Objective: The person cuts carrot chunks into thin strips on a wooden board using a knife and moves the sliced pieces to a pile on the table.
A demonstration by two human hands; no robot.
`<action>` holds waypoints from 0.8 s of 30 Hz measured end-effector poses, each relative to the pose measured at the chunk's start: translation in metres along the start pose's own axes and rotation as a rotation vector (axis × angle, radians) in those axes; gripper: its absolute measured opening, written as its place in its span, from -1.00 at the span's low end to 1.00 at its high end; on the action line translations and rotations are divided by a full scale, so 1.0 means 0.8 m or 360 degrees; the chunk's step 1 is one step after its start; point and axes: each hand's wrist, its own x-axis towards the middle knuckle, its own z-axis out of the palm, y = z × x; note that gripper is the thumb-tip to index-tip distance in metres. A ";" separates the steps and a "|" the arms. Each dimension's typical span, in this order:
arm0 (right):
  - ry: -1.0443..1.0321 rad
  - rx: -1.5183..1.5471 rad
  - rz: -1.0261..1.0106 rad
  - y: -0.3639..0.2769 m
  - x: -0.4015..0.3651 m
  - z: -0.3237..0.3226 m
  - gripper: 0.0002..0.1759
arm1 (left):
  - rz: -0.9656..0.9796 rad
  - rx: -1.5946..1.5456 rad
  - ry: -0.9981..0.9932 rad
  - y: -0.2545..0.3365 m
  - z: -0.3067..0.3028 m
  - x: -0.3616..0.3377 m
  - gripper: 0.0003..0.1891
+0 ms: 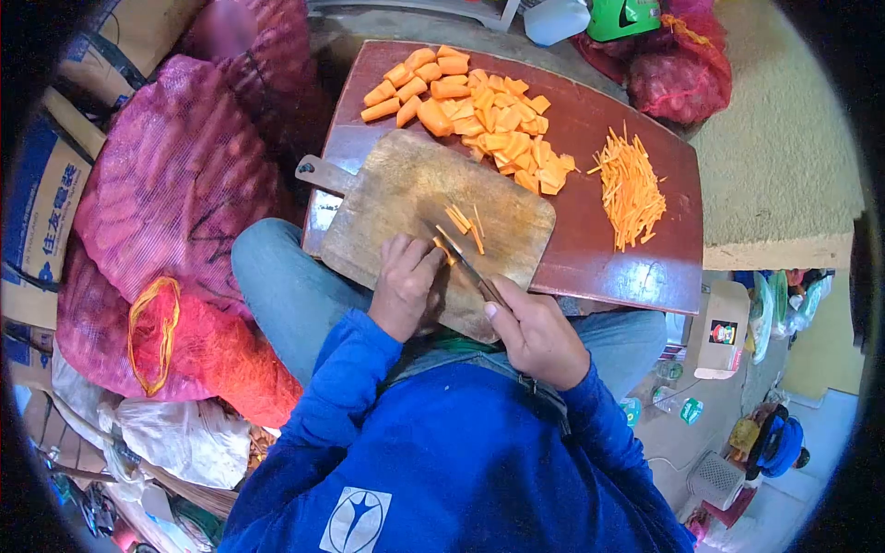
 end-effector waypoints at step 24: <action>0.0321 0.0008 -0.0060 -0.004 0.002 -0.010 -0.61 | -0.0179 -0.0153 0.0269 -0.004 0.011 -0.003 -0.74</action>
